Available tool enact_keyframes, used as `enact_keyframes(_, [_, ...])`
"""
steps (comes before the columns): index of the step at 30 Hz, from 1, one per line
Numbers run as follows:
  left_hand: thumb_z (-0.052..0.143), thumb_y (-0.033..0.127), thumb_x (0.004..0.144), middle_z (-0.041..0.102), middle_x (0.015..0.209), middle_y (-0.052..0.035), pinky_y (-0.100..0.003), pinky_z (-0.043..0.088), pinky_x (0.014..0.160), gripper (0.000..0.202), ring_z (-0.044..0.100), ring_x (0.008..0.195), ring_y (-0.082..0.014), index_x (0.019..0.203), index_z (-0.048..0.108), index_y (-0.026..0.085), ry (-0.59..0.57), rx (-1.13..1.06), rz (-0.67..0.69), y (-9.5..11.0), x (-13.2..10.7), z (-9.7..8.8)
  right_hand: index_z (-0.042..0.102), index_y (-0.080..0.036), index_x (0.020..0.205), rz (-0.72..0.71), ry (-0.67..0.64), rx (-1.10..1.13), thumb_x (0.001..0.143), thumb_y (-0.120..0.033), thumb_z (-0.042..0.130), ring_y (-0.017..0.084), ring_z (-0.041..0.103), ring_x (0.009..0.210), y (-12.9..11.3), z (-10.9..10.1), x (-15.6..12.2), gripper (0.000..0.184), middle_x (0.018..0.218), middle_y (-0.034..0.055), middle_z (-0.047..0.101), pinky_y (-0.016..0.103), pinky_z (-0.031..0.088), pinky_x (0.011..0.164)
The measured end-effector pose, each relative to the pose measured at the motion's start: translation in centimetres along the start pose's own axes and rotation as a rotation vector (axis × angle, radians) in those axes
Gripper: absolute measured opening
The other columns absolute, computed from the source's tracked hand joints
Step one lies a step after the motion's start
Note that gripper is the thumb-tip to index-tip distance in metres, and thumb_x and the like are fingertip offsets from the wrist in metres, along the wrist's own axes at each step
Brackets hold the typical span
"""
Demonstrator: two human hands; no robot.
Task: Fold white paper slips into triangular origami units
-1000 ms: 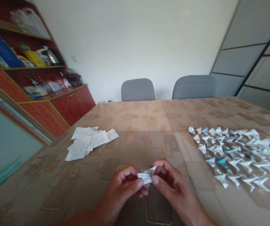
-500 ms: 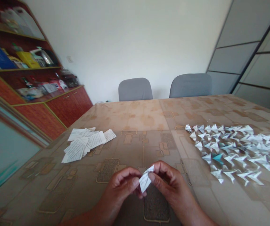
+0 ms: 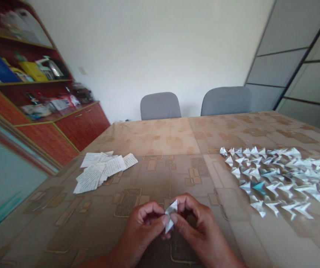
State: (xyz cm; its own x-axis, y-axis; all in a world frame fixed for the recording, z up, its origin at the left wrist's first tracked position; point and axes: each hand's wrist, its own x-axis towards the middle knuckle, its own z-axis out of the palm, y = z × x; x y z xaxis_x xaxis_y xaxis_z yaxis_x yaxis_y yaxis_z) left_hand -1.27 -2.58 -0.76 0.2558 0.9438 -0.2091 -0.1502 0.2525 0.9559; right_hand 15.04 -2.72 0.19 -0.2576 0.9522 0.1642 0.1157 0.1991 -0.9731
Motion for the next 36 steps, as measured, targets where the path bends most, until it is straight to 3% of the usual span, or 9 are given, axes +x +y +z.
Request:
enact_keyframes(8, [0.078,0.04,0.067,0.064,0.064,-0.0013,-0.022,0.047,0.057,0.033,0.062,0.056,-0.0115,0.073,0.063,0.012,-0.084,-0.028,0.028,-0.1,0.3,-0.2,0.056,-0.023,0.093,0.004,0.016,0.034,0.089,-0.028,0.059,0.014,0.059,0.066,0.3,0.0,0.0,0.006,0.07,-0.0038,0.061,0.024,0.047,0.063])
enact_keyframes(13, [0.081,0.036,0.063,0.06,0.058,0.0011,-0.021,0.047,0.053,0.033,0.058,0.051,-0.0102,0.065,0.058,0.012,-0.019,-0.004,-0.013,-0.4,0.3,-0.2,0.056,-0.023,0.094,0.031,-0.006,0.017,0.09,-0.031,0.057,0.014,0.058,0.067,0.4,-0.1,-0.1,0.008,0.071,-0.0035,0.06,0.023,0.046,0.062])
enact_keyframes(17, [0.08,0.037,0.064,0.059,0.058,0.0011,-0.021,0.046,0.053,0.035,0.058,0.051,-0.0103,0.064,0.056,0.013,-0.011,-0.013,0.009,-0.4,0.2,-0.2,0.051,-0.025,0.107,0.045,0.001,0.039,0.091,-0.03,0.055,0.016,0.06,0.072,0.9,-0.1,-0.1,0.017,0.075,-0.0025,0.062,0.026,0.047,0.066])
enact_keyframes(23, [0.071,0.041,0.077,0.064,0.068,-0.0012,-0.021,0.048,0.058,0.031,0.061,0.061,-0.0108,0.083,0.062,0.012,-0.049,-0.03,0.087,0.4,0.3,-0.4,0.047,-0.025,0.109,0.025,-0.033,0.035,0.093,-0.028,0.054,0.015,0.062,0.07,0.6,-0.3,0.1,0.018,0.073,-0.0037,0.063,0.026,0.048,0.067])
enact_keyframes(29, [0.077,0.034,0.07,0.065,0.071,-0.0027,-0.023,0.051,0.06,0.03,0.062,0.06,-0.0112,0.078,0.061,0.011,-0.09,-0.082,0.045,1.2,0.5,-0.4,0.048,-0.024,0.093,-0.04,-0.013,-0.139,0.093,-0.024,0.05,0.014,0.061,0.068,0.0,-0.5,0.1,0.002,0.073,-0.0033,0.061,0.023,0.048,0.061])
enact_keyframes(36, [0.074,0.03,0.074,0.066,0.072,-0.0027,-0.021,0.05,0.056,0.024,0.062,0.059,-0.0107,0.076,0.057,0.013,-0.011,-0.106,0.09,0.5,0.6,-0.2,0.051,-0.023,0.092,-0.277,0.023,-0.534,0.087,-0.015,0.055,0.017,0.062,0.075,-0.4,-0.4,-0.5,0.01,0.083,0.0014,0.06,0.027,0.051,0.065])
